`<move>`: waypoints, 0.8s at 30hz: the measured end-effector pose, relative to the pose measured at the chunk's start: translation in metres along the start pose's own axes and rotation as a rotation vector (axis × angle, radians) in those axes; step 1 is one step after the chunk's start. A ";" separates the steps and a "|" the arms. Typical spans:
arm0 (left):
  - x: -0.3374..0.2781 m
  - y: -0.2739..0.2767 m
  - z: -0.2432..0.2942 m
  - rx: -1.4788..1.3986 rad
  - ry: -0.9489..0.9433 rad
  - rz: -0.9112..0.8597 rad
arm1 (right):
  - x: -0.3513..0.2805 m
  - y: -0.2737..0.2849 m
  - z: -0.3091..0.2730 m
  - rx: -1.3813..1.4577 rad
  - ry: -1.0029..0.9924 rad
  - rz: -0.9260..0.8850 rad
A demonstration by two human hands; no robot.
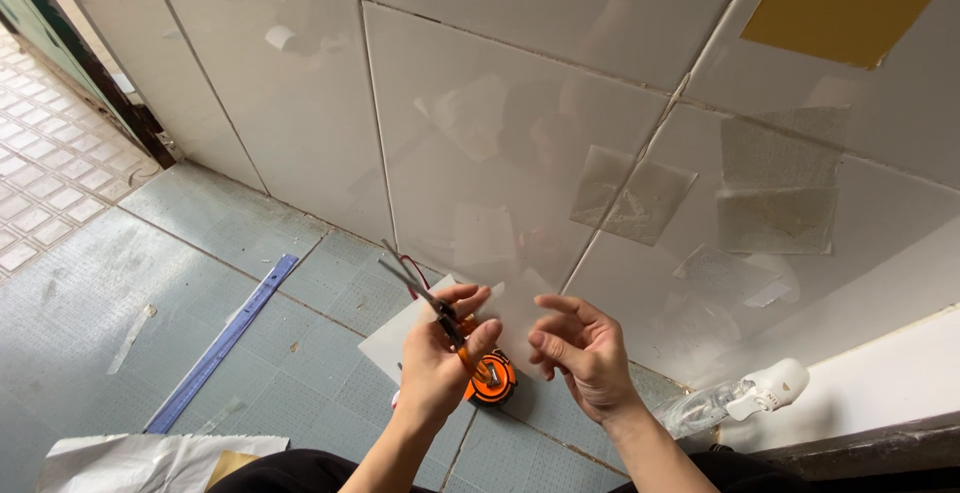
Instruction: Applying small square gold stickers to a tiled wall to create a pattern.
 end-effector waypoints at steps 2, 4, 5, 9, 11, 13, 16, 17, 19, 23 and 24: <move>0.001 0.000 0.002 -0.048 -0.038 0.003 | -0.001 -0.002 -0.002 -0.006 -0.025 0.000; -0.001 -0.002 0.008 -0.095 -0.078 0.002 | -0.002 -0.004 -0.002 -0.010 -0.047 0.001; -0.002 -0.001 0.009 -0.093 -0.054 0.057 | -0.002 -0.005 -0.001 -0.019 -0.058 0.006; 0.000 0.004 0.010 0.042 -0.040 0.128 | 0.001 -0.005 -0.001 -0.091 -0.114 0.076; 0.002 0.011 0.000 0.082 -0.056 0.125 | 0.002 -0.003 0.003 -0.082 -0.111 0.101; 0.011 0.024 -0.019 0.118 -0.078 0.120 | 0.006 0.003 0.012 -0.075 -0.103 0.127; 0.035 0.048 -0.057 0.198 -0.229 0.060 | 0.012 0.011 0.022 -0.103 -0.102 0.157; 0.044 0.058 -0.072 0.201 -0.252 0.095 | 0.012 0.011 0.019 -0.172 -0.110 0.171; 0.085 0.098 -0.109 0.200 -0.286 0.112 | 0.014 0.010 0.016 -0.239 -0.100 0.198; 0.169 0.163 -0.206 -0.204 0.176 -0.139 | 0.016 0.018 0.023 -0.289 -0.247 0.238; 0.191 0.175 -0.223 -0.147 0.292 -0.066 | 0.017 0.018 0.023 -0.241 -0.253 0.173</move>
Point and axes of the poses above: each hand's wrist, its own x-axis towards the middle knuckle, its own y-axis out of the back of the hand, z = x × y, the point moved 6 cm from there along x, towards the middle knuckle, and after that the axes turned 13 degrees about -x, right-handed, at the moved point
